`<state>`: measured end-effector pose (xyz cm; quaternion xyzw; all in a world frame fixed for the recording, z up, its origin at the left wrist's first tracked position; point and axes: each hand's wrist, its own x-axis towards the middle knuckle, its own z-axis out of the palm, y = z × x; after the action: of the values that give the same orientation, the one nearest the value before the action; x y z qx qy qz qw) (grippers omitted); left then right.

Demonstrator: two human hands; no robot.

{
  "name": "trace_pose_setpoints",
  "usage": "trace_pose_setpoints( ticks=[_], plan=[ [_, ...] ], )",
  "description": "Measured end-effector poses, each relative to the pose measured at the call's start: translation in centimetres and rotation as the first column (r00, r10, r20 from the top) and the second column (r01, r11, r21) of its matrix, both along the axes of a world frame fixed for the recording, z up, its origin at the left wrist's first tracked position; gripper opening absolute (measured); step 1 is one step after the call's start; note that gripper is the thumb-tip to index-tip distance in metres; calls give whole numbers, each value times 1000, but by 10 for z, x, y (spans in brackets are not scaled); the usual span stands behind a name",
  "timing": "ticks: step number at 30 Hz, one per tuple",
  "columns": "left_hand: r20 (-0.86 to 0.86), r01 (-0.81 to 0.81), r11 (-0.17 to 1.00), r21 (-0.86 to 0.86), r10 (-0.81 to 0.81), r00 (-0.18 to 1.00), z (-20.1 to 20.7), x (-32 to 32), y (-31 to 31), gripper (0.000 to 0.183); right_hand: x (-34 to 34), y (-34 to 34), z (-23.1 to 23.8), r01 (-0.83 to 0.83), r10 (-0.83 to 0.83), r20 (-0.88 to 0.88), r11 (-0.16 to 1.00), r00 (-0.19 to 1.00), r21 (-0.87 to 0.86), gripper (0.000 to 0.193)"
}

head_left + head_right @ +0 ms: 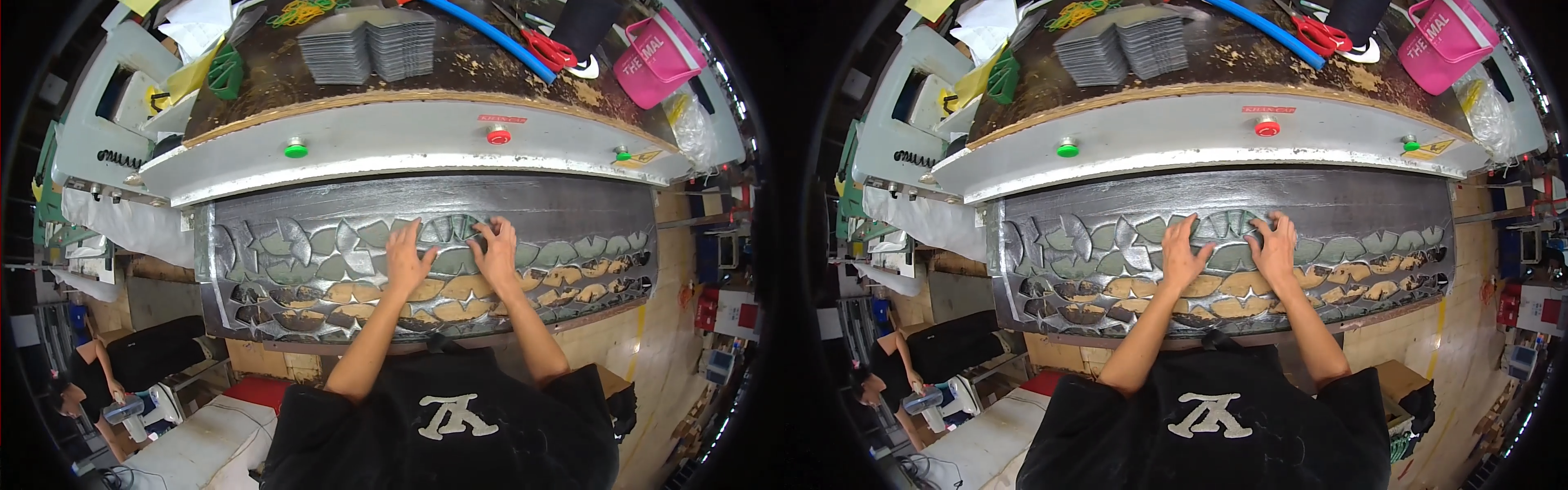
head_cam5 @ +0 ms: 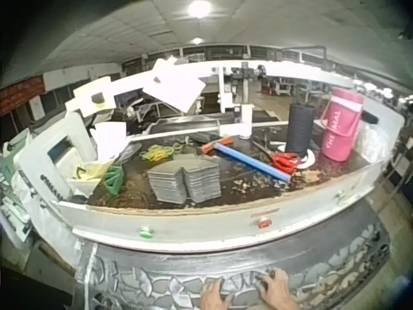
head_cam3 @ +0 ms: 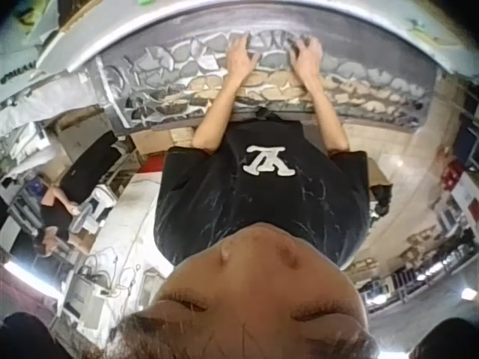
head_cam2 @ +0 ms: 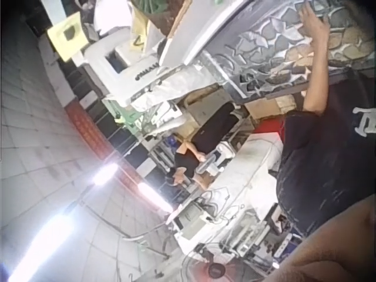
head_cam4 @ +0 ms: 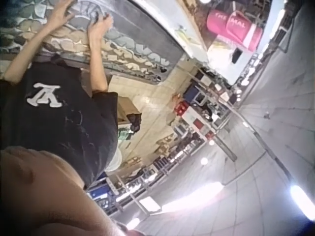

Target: Sort and stack small cut-out shoe components from a production line conveyor.

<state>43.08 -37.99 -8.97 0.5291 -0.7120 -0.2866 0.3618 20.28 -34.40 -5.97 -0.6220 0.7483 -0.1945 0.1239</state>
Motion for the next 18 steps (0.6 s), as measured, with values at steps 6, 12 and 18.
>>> trace_pose_setpoints(
  ticks=[6,12,18],
  plan=[
    [-33,-180,983,-16,180,983,-18,-25,9,46,-25,-6,-43,-193,231,147,953,962,-235,17],
    [-115,-242,970,-25,238,964,-24,-23,17,49,-27,-5,-41,-242,290,173,937,941,-251,14],
    [-132,-220,976,12,219,967,-28,-22,18,47,-28,-4,-39,-229,278,178,941,944,-251,16]
  ],
)
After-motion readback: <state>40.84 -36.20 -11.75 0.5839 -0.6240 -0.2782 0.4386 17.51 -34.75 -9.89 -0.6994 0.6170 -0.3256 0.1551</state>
